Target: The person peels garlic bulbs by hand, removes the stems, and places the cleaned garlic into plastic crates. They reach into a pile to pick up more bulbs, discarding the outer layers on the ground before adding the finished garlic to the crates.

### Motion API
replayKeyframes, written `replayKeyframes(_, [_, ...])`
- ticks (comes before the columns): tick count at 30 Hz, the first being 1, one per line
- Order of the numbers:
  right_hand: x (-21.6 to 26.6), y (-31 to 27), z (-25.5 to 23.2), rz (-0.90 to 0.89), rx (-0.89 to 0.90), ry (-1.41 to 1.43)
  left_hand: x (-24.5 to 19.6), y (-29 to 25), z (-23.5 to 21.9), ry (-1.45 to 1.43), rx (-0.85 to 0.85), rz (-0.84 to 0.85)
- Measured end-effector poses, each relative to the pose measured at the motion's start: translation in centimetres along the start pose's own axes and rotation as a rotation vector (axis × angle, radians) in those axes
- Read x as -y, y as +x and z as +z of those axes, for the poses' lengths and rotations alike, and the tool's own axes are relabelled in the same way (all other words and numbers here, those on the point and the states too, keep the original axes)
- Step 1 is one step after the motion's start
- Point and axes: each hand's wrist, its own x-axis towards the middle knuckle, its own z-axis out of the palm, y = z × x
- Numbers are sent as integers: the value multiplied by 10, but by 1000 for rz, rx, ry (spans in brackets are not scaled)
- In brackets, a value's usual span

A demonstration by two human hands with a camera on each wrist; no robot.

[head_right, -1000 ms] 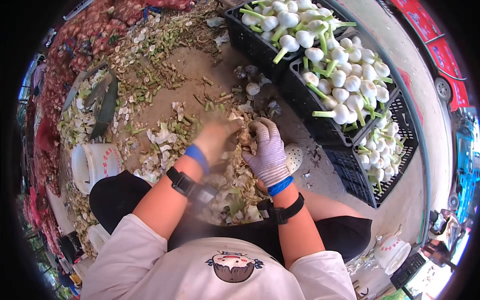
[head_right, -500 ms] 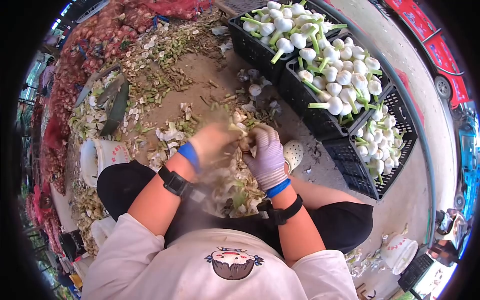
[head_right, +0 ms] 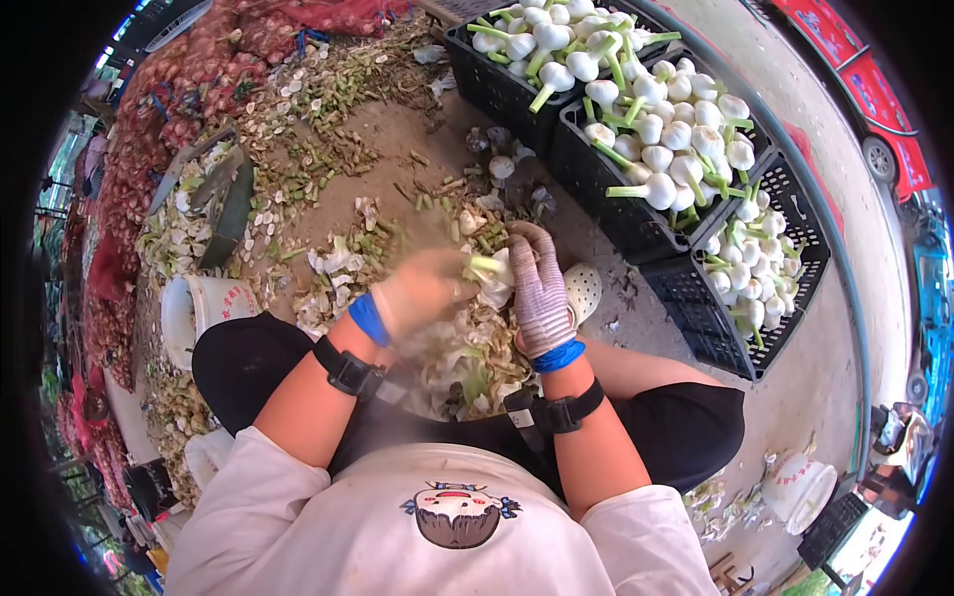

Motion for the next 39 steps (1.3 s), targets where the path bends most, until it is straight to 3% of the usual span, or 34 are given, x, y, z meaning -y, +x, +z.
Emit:
replayKeyframes(2, [-2, -5, -3, -271, -47, -241, 10, 4, -5, -96, -12, 37])
replayKeyframes(3, [-1, -4, -9, -266, -52, -241, 18, 8, -8, -192, -28, 74])
replayKeyframes(4, [2, -2, -18, 71, 18, 60, 51, 18, -5, 118, -133, 51])
replayKeyframes(5, [3, 1, -22, 406, 89, 362, 53, 20, -13, 118, -130, 51])
replayKeyframes(6, [19, -6, 0, 362, -121, 306, 49, 19, -22, -145, -248, -115])
replayKeyframes(7, [19, -4, -1, 363, -122, 308, 45, 18, -28, -408, -364, -282])
replayKeyframes(8, [19, -2, -3, 366, -116, 224, 15, 12, -33, -406, -333, -348])
replayKeyframes(9, [17, -1, -4, 370, -110, 139, 20, 17, -26, -405, -330, -351])
replayKeyframes(11, [12, 0, 4, 314, -119, 49, 32, 32, -12, -368, -85, -274])
replayKeyframes(12, [9, 3, 13, 225, -196, 58, 0, 15, -5, -429, -77, -120])
replayKeyframes(13, [6, 4, 17, 139, -276, 66, 21, 18, 8, -87, -197, 94])
replayKeyframes(15, [5, 3, 8, 188, -207, 68, 11, 14, 9, -552, -145, -260])
replayKeyframes(16, [5, 2, 1, 232, -138, 69, 6, 14, 8, -554, -135, -262])
replayKeyframes(18, [1, 3, -9, 331, -54, 185, -15, 14, -1, -420, -121, -348])
replayKeyframes(23, [-15, 13, -27, 546, 63, 520, 4, 22, -6, -287, -165, -324])
replayKeyframes(25, [-14, 12, -28, 604, 78, 595, 22, 24, -13, 330, -175, 42])
replayKeyframes(26, [-9, 10, -27, 601, 46, 594, -3, 19, -23, -128, -226, -268])
replayKeyframes(27, [-6, 10, -28, 596, 14, 595, 11, 18, -21, -323, -239, -302])
replayKeyframes(28, [-10, 12, -35, 571, 140, 590, 20, 20, -21, -399, -214, -306])
replayKeyframes(29, [-6, 9, -32, 573, 137, 590, 16, 20, -23, -476, -193, -313])
replayKeyframes(31, [4, 8, -18, 398, 219, 426, 4, 19, -19, -617, -239, -317])
replayKeyframes(33, [-3, 10, -16, 411, 256, 374, -1, 18, -18, -761, -279, -321])
replayKeyframes(35, [-1, 4, -11, 214, 254, 46, 4, 20, -17, -636, -352, -266])
replayKeyframes(36, [3, 2, -11, 253, 244, 142, 17, 23, -22, -456, -431, -241])
replayKeyframes(37, [7, 0, -11, 254, 240, 141, 29, 25, -28, -565, -523, -224])
replayKeyframes(39, [12, -1, -8, 284, 271, 219, 44, 25, -41, 246, -564, -295])
